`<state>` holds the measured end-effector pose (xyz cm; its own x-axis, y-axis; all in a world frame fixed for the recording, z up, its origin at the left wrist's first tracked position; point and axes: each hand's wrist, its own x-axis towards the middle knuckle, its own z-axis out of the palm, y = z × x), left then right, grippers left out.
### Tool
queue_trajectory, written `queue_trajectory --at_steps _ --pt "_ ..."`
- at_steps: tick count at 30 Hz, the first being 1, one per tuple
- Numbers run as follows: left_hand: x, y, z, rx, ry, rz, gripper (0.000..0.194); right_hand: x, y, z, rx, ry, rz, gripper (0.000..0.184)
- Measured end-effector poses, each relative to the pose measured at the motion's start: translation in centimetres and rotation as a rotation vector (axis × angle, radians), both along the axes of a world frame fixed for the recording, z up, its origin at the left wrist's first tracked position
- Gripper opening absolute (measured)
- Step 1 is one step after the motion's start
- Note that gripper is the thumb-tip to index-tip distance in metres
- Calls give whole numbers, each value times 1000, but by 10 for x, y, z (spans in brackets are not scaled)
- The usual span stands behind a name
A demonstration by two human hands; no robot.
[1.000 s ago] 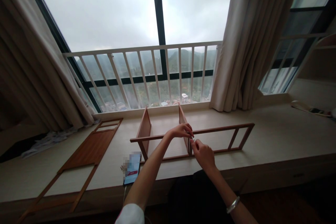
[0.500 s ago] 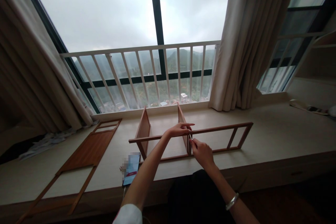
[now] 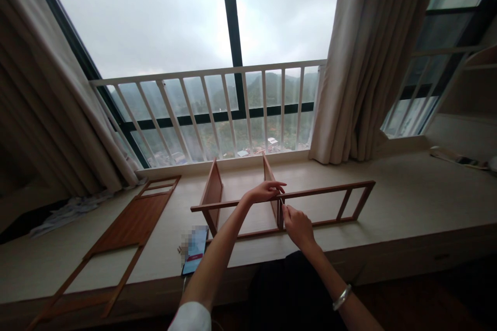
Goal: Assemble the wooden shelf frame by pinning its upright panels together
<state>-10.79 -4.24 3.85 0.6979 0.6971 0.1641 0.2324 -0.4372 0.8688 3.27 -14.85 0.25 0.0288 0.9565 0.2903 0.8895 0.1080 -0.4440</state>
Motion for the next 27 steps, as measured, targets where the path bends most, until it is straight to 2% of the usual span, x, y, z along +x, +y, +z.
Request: queue_trajectory --at_steps 10,16,20,27 --pt "-1 2 -2 40 23 -5 35 -1 4 -6 14 351 44 46" --pt "-2 3 -1 53 39 -16 34 -6 3 -9 31 430 25 48" --pt "-4 3 -2 69 48 -3 33 -10 0 -10 -4 345 5 49" --pt "-4 -1 2 88 153 79 33 -10 -6 1 -50 -111 -74 44"
